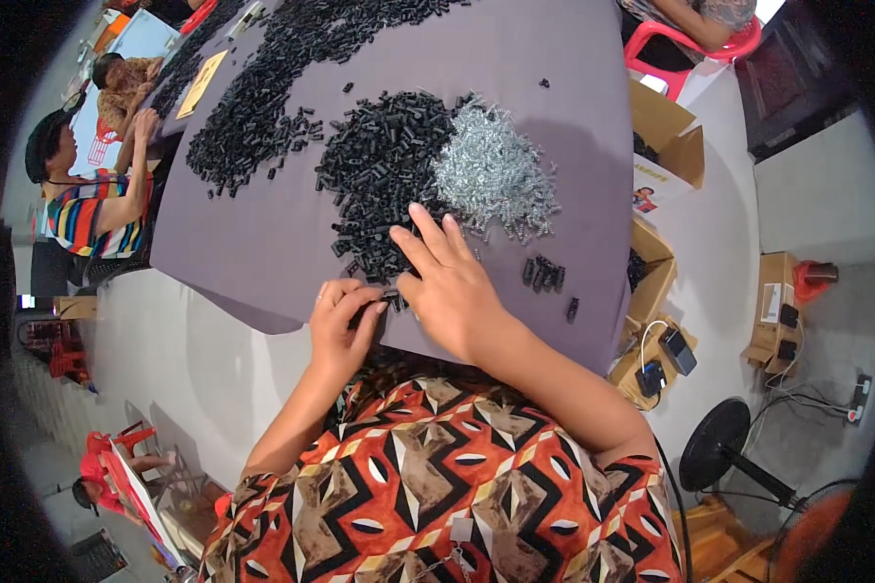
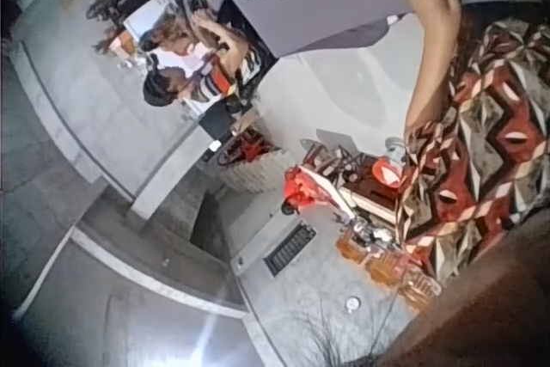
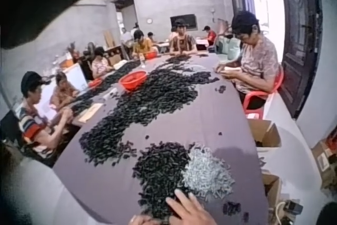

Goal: Assembling small black plastic components by snapping a silver piece into them at a workshop table.

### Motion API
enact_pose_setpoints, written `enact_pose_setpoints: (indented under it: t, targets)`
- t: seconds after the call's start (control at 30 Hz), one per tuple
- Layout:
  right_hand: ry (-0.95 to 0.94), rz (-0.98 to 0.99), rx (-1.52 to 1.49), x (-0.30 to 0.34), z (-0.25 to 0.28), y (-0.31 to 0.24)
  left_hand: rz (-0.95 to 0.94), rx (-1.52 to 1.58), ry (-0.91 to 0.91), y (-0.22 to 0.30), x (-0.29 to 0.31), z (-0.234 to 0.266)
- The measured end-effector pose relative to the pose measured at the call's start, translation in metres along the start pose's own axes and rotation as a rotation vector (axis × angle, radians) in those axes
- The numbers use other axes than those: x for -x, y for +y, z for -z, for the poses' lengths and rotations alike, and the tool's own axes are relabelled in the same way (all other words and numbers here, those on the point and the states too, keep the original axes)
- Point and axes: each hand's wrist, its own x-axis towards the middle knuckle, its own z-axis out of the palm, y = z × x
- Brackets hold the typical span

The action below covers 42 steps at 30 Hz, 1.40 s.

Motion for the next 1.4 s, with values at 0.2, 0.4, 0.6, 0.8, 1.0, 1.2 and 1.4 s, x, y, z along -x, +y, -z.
enact_pose_setpoints:
  t: [0.2, 0.4, 0.6, 0.8, 1.0, 1.2, 1.4]
  targets:
    - [-0.073, -0.022, 0.155, -0.015, -0.001, -0.009, 0.025, -0.021, -0.022, 0.001, 0.003, 0.002]
    - [-0.15, 0.019, 0.22, -0.024, -0.003, -0.013, -0.017, -0.057, -0.03, 0.0, -0.002, 0.003]
    - [-0.142, -0.022, 0.146, -0.015, 0.002, -0.003, 0.034, -0.018, 0.048, -0.007, 0.0, 0.005]
    - [0.059, -0.027, -0.038, 0.005, 0.013, 0.003, -0.004, -0.06, -0.021, 0.007, -0.011, 0.005]
    - [0.179, -0.126, -0.296, 0.024, 0.016, 0.011, 0.003, -0.083, -0.085, 0.006, -0.011, 0.0]
    - [0.119, -0.343, -0.61, 0.031, 0.016, 0.007, -0.01, -0.125, -0.098, 0.009, -0.012, 0.0]
    - [0.134, -0.335, -0.79, 0.032, 0.027, 0.0, 0.389, 0.514, -0.109, 0.033, -0.004, -0.003]
